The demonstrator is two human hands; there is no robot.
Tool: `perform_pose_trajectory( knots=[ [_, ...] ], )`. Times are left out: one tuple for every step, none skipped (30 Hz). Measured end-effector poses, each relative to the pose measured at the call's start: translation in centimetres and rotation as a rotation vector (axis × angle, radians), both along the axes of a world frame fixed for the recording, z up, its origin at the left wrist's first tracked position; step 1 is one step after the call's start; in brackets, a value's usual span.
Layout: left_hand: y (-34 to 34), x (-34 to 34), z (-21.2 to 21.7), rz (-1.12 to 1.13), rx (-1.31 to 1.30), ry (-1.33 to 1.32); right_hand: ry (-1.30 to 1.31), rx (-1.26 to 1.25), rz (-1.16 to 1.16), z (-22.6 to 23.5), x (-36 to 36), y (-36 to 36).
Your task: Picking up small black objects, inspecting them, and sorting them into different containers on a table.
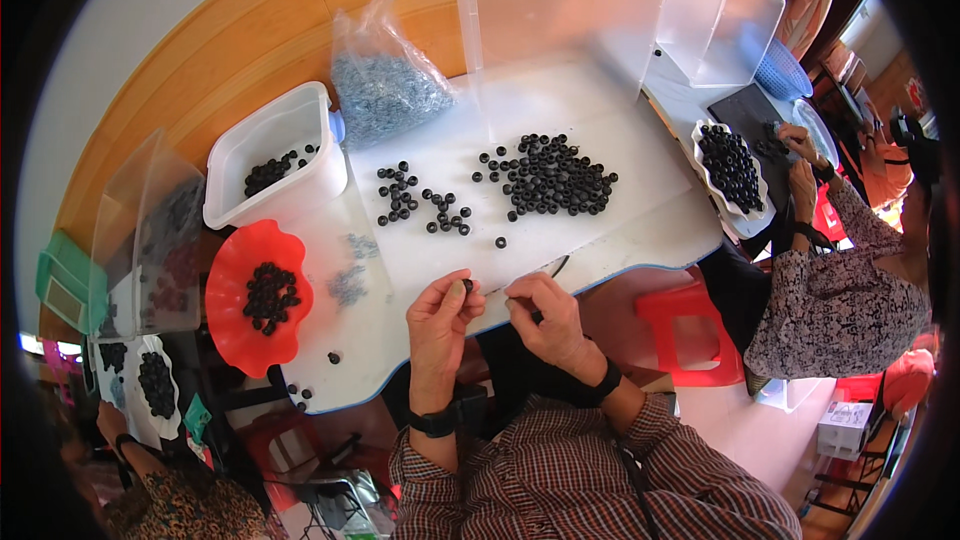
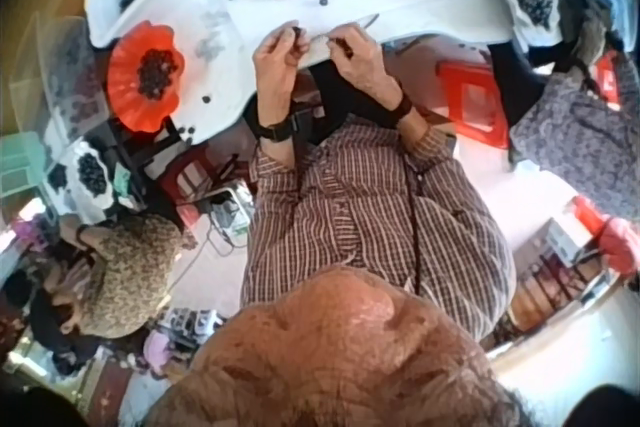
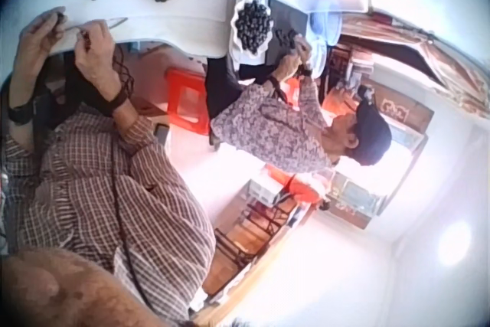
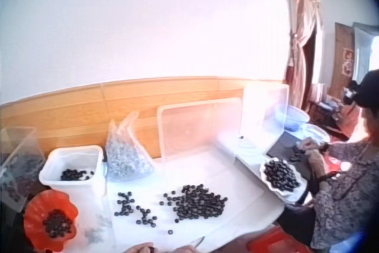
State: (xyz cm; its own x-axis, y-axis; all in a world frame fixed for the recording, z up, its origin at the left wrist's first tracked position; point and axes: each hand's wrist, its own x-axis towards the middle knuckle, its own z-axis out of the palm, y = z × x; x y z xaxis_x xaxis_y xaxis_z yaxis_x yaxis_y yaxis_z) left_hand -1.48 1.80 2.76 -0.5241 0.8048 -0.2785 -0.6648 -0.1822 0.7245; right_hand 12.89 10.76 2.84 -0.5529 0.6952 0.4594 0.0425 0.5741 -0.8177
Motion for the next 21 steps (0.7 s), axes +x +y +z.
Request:
perform_pose_trajectory(
  knots=[
    [-0.1,0.0,0.0,0.005,0.000,0.001,0.001,0.000,0.005,0.1,-0.1,0.2],
    [-0.1,0.0,-0.2,0.002,0.000,0.002,-0.035,0.004,-0.045,0.3,-0.2,0.7],
    [-0.1,0.0,-0.2,-0.001,0.001,0.004,-0.071,0.009,-0.094,0.5,-0.4,1.1],
    [-0.1,0.0,-0.3,0.002,0.002,0.004,-0.070,0.010,-0.091,0.6,-0.6,1.4],
    [-0.2,0.0,-0.3,0.000,0.010,-0.003,-0.087,0.030,-0.121,0.7,-0.9,1.8],
    [-0.3,0.0,-0.4,-0.002,0.018,-0.010,-0.103,0.049,-0.151,0.7,-1.2,2.1],
    [-0.3,-0.1,-0.5,0.005,0.017,-0.010,-0.111,0.049,-0.154,0.6,-1.3,2.2],
    [-0.3,-0.1,-0.5,-0.006,0.031,-0.019,-0.109,0.049,-0.147,0.6,-1.4,2.4],
    [-0.3,-0.2,-0.4,-0.018,0.045,-0.028,-0.104,0.061,-0.151,0.5,-1.4,2.5],
    [-0.2,-0.1,-0.3,-0.012,0.044,-0.026,-0.099,0.073,-0.156,0.4,-1.5,2.5],
    [-0.2,-0.1,-0.3,-0.015,0.046,-0.039,-0.099,0.071,-0.149,0.3,-1.6,2.3],
    [-0.3,-0.2,-0.4,-0.019,0.048,-0.051,-0.072,-0.022,-0.133,0.1,-1.7,2.0],
    [-0.3,-0.3,-0.5,-0.013,0.046,-0.051,-0.045,-0.116,-0.117,-0.1,-1.7,1.7],
    [-0.4,-0.3,-0.7,-0.020,0.068,-0.057,-0.047,-0.115,-0.114,-0.1,-1.7,1.5],
    [-0.4,-0.3,-0.8,-0.028,0.089,-0.062,0.008,-0.341,-0.055,0.0,-1.6,1.2],
    [-0.5,-0.4,-0.9,-0.025,0.090,-0.064,0.063,-0.566,0.005,0.1,-1.5,1.0],
    [-0.5,-0.3,-0.9,-0.026,0.094,-0.065,0.061,-0.566,0.005,0.1,-1.5,0.9],
    [-0.5,-0.3,-1.0,-0.027,0.098,-0.066,0.069,-0.618,0.043,0.2,-1.4,0.8],
    [-0.5,-0.4,-1.0,-0.025,0.098,-0.068,0.078,-0.670,0.082,0.2,-1.4,0.7],
    [-0.5,-0.3,-0.9,-0.029,0.092,-0.067,0.076,-0.669,0.083,0.0,-1.3,0.7],
    [-0.5,-0.3,-0.8,-0.033,0.086,-0.066,0.117,-0.677,0.107,-0.2,-1.3,0.8]
  ],
)
